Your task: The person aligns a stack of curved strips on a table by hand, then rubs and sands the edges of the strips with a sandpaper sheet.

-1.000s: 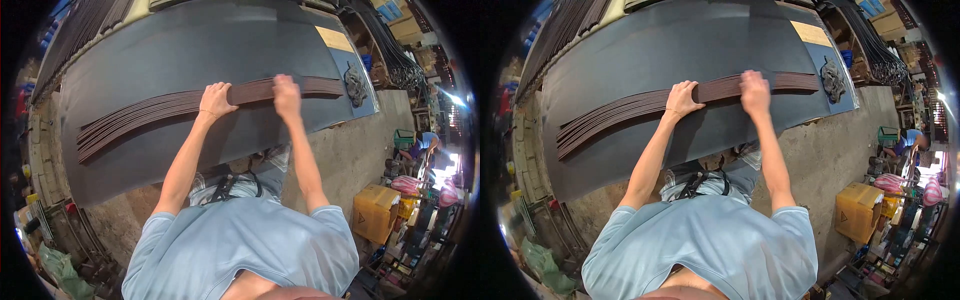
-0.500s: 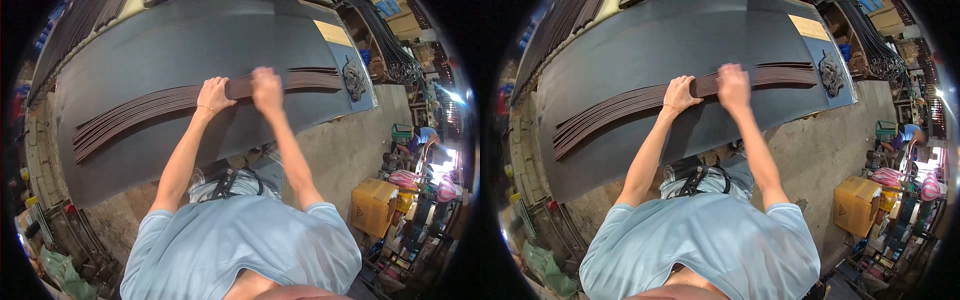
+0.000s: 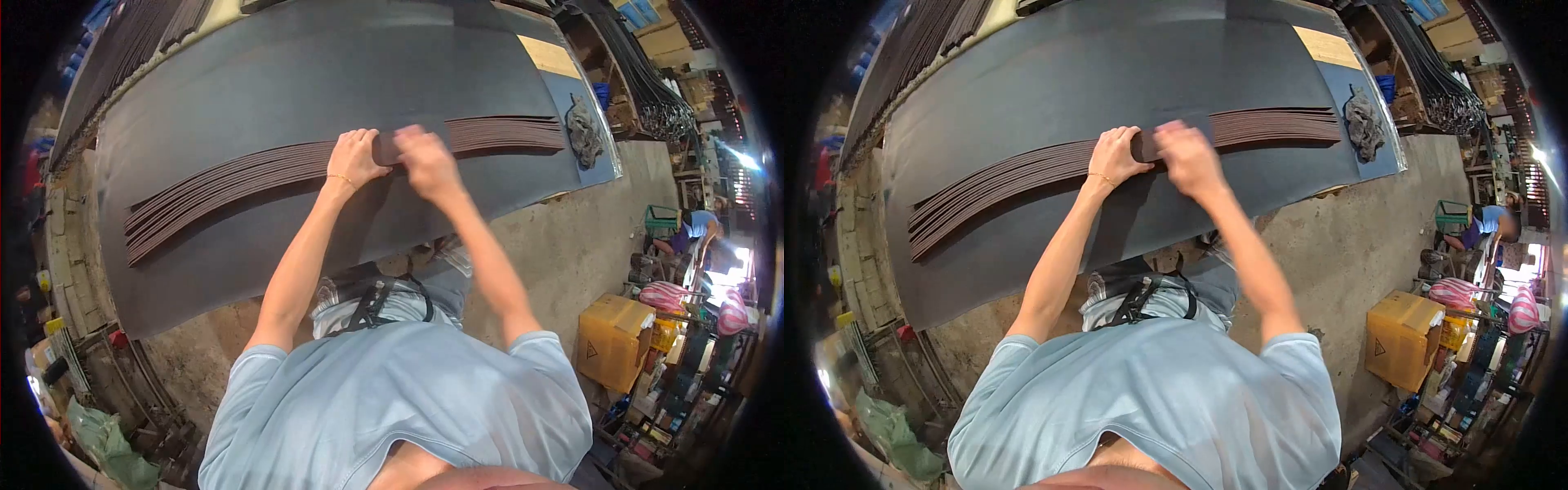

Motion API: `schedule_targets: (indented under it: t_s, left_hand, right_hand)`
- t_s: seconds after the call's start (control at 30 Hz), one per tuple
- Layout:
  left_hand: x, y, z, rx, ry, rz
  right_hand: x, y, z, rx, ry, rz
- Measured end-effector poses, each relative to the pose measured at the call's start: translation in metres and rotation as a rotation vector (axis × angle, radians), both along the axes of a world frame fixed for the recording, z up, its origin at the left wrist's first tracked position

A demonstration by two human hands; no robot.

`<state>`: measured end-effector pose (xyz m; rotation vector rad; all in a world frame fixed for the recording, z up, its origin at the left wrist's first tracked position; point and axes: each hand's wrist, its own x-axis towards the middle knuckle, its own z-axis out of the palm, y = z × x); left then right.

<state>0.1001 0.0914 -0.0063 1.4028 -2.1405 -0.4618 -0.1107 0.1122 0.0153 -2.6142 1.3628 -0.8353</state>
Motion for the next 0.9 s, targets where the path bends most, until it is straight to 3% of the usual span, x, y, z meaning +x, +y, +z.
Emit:
schedule_targets:
  t_s: [0.03, 0.07, 0.1, 0.13, 0.2, 0.3, 0.33, 0.4, 0.5, 0.53, 0.6, 0.63, 0.67, 0.73, 0.8, 0.87, 0.9]
  left_hand:
    - [-0.001, 0.001, 0.004, -0.001, -0.017, 0.015]
    - [-0.003, 0.001, 0.005, -0.001, -0.031, 0.021]
    - [-0.003, -0.002, 0.004, -0.001, -0.028, 0.01]
    - [-0.003, -0.002, 0.001, -0.015, -0.031, 0.015]
    - [-0.003, -0.003, -0.001, -0.041, -0.034, 0.013]
    - [0.001, -0.001, -0.002, -0.013, -0.017, 0.022]
    - [0.001, -0.001, 0.0, 0.013, -0.025, 0.021]
    - [-0.001, 0.001, 0.001, 0.044, -0.033, 0.023]
    - [-0.006, 0.002, 0.003, 0.036, -0.052, 0.038]
    - [-0.007, 0.003, 0.004, 0.026, -0.05, 0.048]
    - [-0.006, 0.005, 0.004, 0.02, -0.05, 0.063]
    - [-0.006, 0.006, 0.004, 0.027, -0.04, 0.056]
    - [-0.005, 0.003, 0.005, 0.028, -0.033, 0.047]
    - [-0.003, 0.003, 0.001, 0.022, -0.033, 0.032]
    - [-0.001, 0.002, 0.0, 0.018, -0.031, 0.022]
    - [-0.006, 0.001, 0.003, 0.026, -0.043, 0.029]
    - [-0.006, 0.001, 0.001, 0.014, -0.046, 0.042]
  right_hand:
    - [-0.036, -0.01, -0.002, -0.108, 0.108, -0.12]
    - [-0.078, -0.022, -0.003, -0.024, 0.151, -0.26]
    - [-0.124, -0.04, -0.021, -0.058, 0.086, -0.357]
    - [-0.125, -0.041, -0.017, -0.183, 0.034, -0.443]
    - [-0.074, -0.024, -0.001, 0.006, 0.103, -0.518]
    - [0.029, 0.016, -0.022, -0.086, 0.054, -0.072]
    - [0.021, 0.012, -0.027, -0.058, 0.014, -0.054]
    - [-0.026, -0.003, -0.017, -0.02, -0.045, -0.079]
    - [-0.119, -0.026, -0.022, -0.05, -0.065, -0.525]
    - [-0.122, -0.032, -0.019, -0.217, -0.005, -0.61]
    - [-0.078, -0.023, -0.005, -0.027, -0.09, -0.613]
    - [-0.04, -0.018, -0.013, -0.195, 0.034, -0.41]
    - [0.007, 0.002, 0.0, -0.153, 0.004, -0.222]
    - [0.023, 0.021, -0.026, -0.116, 0.058, -0.036]
    - [-0.039, 0.006, -0.013, -0.121, 0.027, -0.149]
    - [-0.129, -0.017, -0.017, -0.098, -0.027, -0.451]
    - [-0.131, -0.017, -0.014, -0.099, -0.018, -0.459]
